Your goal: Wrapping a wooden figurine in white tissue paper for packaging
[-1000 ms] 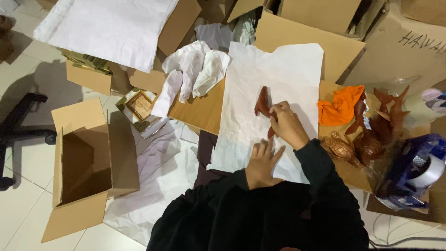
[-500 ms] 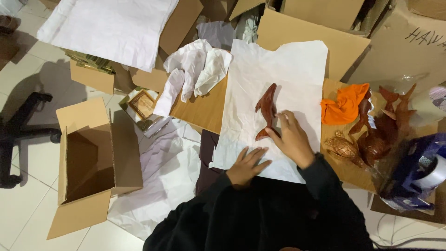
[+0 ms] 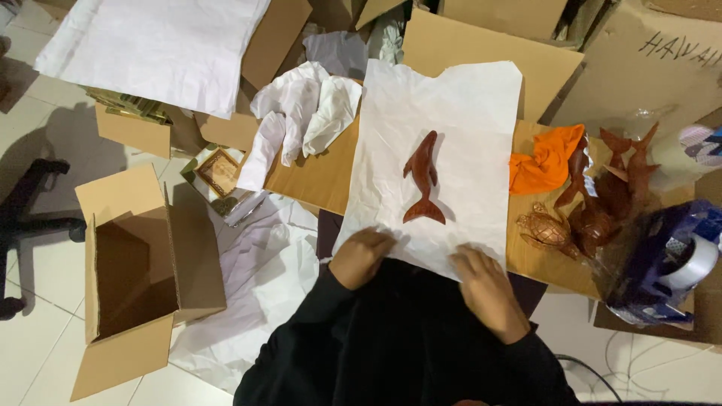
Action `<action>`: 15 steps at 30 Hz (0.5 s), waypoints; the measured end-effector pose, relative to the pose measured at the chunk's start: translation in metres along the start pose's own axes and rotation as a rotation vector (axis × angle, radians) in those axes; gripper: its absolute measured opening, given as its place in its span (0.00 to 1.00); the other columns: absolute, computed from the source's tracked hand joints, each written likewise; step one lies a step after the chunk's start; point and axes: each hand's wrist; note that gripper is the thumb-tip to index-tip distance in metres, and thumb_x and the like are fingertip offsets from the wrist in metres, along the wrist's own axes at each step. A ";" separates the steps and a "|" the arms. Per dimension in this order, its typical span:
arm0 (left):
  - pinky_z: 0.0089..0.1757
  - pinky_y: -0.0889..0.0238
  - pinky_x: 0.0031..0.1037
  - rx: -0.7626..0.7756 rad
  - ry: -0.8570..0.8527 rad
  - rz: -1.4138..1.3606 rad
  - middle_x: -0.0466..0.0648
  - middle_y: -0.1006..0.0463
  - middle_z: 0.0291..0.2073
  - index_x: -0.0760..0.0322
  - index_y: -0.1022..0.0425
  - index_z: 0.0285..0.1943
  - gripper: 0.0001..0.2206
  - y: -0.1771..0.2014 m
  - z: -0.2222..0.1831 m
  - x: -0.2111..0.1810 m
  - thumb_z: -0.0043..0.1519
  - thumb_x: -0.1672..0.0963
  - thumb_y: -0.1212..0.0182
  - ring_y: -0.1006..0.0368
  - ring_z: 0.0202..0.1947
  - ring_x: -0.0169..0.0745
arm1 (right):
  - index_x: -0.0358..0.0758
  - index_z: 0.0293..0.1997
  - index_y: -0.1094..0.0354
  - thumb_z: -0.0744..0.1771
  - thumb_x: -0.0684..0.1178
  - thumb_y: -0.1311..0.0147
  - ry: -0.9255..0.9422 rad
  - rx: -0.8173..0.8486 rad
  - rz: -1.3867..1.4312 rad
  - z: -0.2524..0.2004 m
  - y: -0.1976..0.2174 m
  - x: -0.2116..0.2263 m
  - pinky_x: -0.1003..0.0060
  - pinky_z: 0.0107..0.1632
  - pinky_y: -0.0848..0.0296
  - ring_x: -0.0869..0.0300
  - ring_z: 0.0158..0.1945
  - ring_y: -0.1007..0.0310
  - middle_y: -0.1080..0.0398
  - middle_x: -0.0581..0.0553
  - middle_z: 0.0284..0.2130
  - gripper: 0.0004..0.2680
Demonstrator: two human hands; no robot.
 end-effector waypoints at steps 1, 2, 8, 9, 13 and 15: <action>0.58 0.36 0.43 -0.014 0.061 0.083 0.55 0.21 0.48 0.65 0.24 0.54 0.15 -0.001 0.000 0.004 0.57 0.62 0.43 0.23 0.49 0.54 | 0.47 0.57 0.34 0.63 0.40 0.45 -0.032 -0.033 -0.048 -0.002 0.001 -0.007 0.52 0.59 0.32 0.48 0.61 0.33 0.34 0.44 0.57 0.16; 0.57 0.34 0.41 -0.028 0.122 0.166 0.54 0.19 0.46 0.61 0.22 0.52 0.13 -0.001 -0.001 0.008 0.58 0.61 0.42 0.22 0.50 0.51 | 0.51 0.48 0.27 0.63 0.41 0.46 -0.063 -0.065 -0.096 -0.004 0.001 -0.014 0.58 0.53 0.25 0.52 0.53 0.24 0.27 0.51 0.49 0.11; 0.52 0.29 0.42 -0.016 0.327 -0.126 0.52 0.17 0.41 0.55 0.18 0.49 0.18 0.045 -0.018 0.046 0.49 0.59 0.35 0.21 0.46 0.57 | 0.47 0.38 0.20 0.65 0.40 0.43 0.058 -0.321 0.408 0.012 0.057 -0.023 0.58 0.45 0.23 0.50 0.39 0.19 0.19 0.49 0.33 0.06; 0.52 0.29 0.42 -0.016 0.330 -0.124 0.52 0.17 0.41 0.55 0.18 0.49 0.18 0.058 -0.015 0.042 0.49 0.59 0.35 0.21 0.46 0.57 | 0.47 0.38 0.20 0.65 0.40 0.43 0.059 -0.320 0.410 0.012 0.050 -0.036 0.58 0.45 0.23 0.50 0.39 0.19 0.19 0.49 0.33 0.06; 0.43 0.27 0.45 -0.183 0.326 -0.386 0.55 0.15 0.36 0.60 0.17 0.43 0.10 0.071 -0.013 0.061 0.56 0.62 0.37 0.20 0.38 0.61 | 0.39 0.38 0.21 0.63 0.39 0.36 -0.099 -0.423 0.623 0.013 0.019 -0.071 0.56 0.47 0.26 0.54 0.39 0.22 0.20 0.42 0.34 0.04; 0.44 0.27 0.40 -0.256 0.343 -0.476 0.50 0.14 0.35 0.56 0.15 0.42 0.10 0.047 -0.017 0.085 0.56 0.63 0.36 0.18 0.38 0.54 | 0.35 0.38 0.21 0.63 0.39 0.34 -0.224 -0.486 0.666 0.019 0.008 -0.078 0.54 0.48 0.28 0.55 0.39 0.24 0.21 0.37 0.34 0.04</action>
Point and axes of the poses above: each hand's wrist, its own z-axis towards the middle knuckle, its own y-axis out of the back of the hand, x = y × z
